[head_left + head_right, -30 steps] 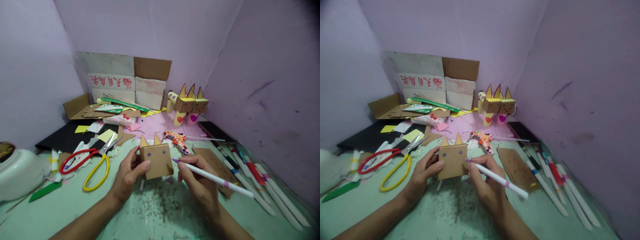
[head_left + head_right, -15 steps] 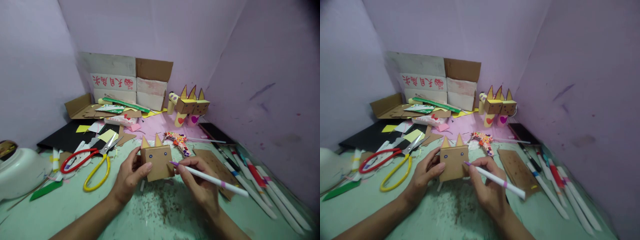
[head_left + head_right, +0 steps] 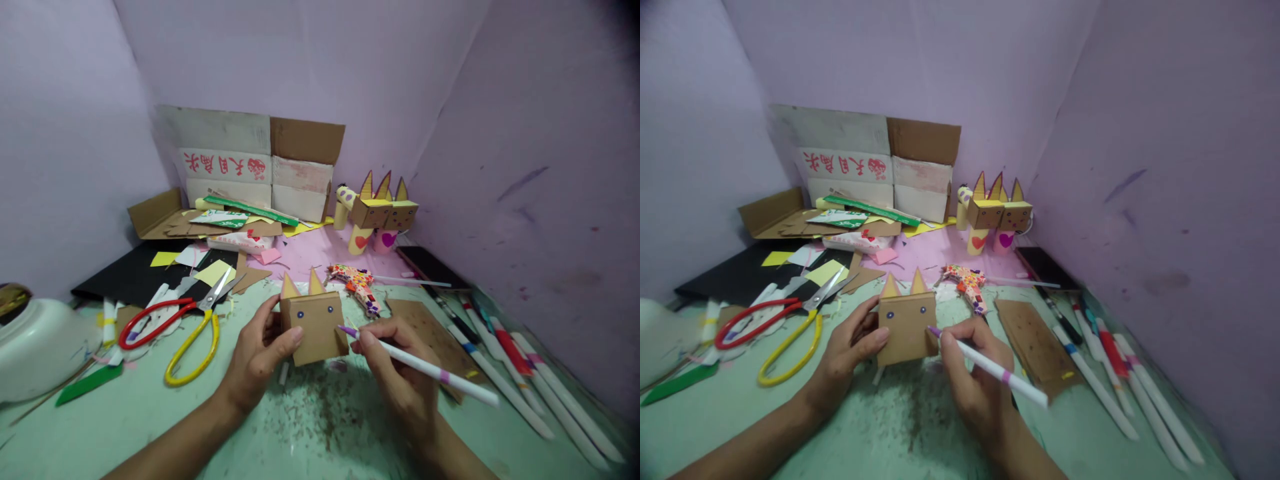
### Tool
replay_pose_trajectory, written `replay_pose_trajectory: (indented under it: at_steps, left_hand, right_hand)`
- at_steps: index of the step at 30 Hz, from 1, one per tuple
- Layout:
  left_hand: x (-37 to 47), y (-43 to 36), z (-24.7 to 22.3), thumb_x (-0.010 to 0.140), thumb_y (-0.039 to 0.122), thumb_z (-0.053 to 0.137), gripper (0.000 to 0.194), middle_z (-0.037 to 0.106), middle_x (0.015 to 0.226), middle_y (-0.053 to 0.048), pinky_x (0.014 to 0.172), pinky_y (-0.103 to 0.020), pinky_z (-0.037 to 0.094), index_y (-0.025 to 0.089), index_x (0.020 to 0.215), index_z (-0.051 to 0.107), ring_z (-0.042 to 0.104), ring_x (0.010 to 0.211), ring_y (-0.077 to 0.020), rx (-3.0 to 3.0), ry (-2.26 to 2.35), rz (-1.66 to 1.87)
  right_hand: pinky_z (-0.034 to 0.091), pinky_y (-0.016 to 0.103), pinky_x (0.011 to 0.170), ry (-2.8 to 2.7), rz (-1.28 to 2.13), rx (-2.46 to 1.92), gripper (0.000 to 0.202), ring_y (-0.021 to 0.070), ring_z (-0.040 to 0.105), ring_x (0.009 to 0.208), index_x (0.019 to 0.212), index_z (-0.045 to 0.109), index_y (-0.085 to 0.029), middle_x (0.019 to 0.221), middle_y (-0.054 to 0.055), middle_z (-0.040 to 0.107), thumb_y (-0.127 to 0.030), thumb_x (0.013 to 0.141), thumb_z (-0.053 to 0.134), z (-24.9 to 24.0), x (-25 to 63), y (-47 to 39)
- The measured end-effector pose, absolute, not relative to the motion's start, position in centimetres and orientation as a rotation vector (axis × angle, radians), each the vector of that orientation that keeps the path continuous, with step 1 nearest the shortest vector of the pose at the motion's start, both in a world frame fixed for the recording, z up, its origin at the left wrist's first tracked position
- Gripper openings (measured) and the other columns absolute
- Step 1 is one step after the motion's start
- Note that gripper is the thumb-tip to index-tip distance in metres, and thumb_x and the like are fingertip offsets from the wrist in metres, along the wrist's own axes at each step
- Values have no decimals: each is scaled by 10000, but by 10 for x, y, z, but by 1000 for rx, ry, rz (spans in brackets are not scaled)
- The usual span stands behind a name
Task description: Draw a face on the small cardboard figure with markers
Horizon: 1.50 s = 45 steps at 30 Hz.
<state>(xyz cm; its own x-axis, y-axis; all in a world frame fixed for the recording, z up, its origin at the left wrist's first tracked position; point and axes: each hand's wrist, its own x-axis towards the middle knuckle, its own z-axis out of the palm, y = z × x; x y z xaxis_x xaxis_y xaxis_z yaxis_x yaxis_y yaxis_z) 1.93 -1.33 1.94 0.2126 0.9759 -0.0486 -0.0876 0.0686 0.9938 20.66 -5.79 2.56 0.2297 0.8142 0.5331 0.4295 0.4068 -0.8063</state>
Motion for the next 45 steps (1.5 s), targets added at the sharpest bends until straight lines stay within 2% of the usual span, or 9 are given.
replay_pose_trajectory:
  at_steps: [6, 26, 32, 45]
  left_hand:
    - [20, -14, 20, 681, 478, 740, 818, 687, 1069, -120, 841, -355, 504, 122, 1350, 430, 635, 981, -297, 1159, 1020, 1087]
    - [18, -13, 16, 714, 488, 719, 837, 641, 1123, -134, 883, -375, 492, 123, 1381, 370, 608, 1026, -301, 1202, 1018, 1047]
    - [18, -11, 15, 710, 498, 719, 835, 650, 1119, -118, 887, -364, 496, 131, 1376, 373, 612, 1029, -288, 1201, 1012, 1050]
    - [18, -12, 16, 705, 512, 719, 836, 654, 1108, -114, 874, -347, 502, 128, 1366, 380, 594, 1074, -292, 1198, 1018, 1051]
  right_hand:
    - [424, 218, 473, -1436, 388, -1216, 216, 128, 559, 508, 716, 599, -198, 588, -3, 620, -310, 896, 557, 23, 207, -59]
    - [436, 202, 499, -1449, 370, -1222, 186, 123, 578, 547, 750, 613, -199, 626, -8, 629, -299, 897, 558, 23, 206, -57]
    - [432, 182, 467, -1463, 381, -1214, 167, 109, 571, 506, 761, 619, -195, 605, -19, 627, -287, 889, 564, 24, 206, -57]
    - [425, 186, 471, -1433, 387, -1242, 239, 110, 559, 500, 689, 583, -189, 570, -17, 608, -316, 890, 551, 25, 207, -57]
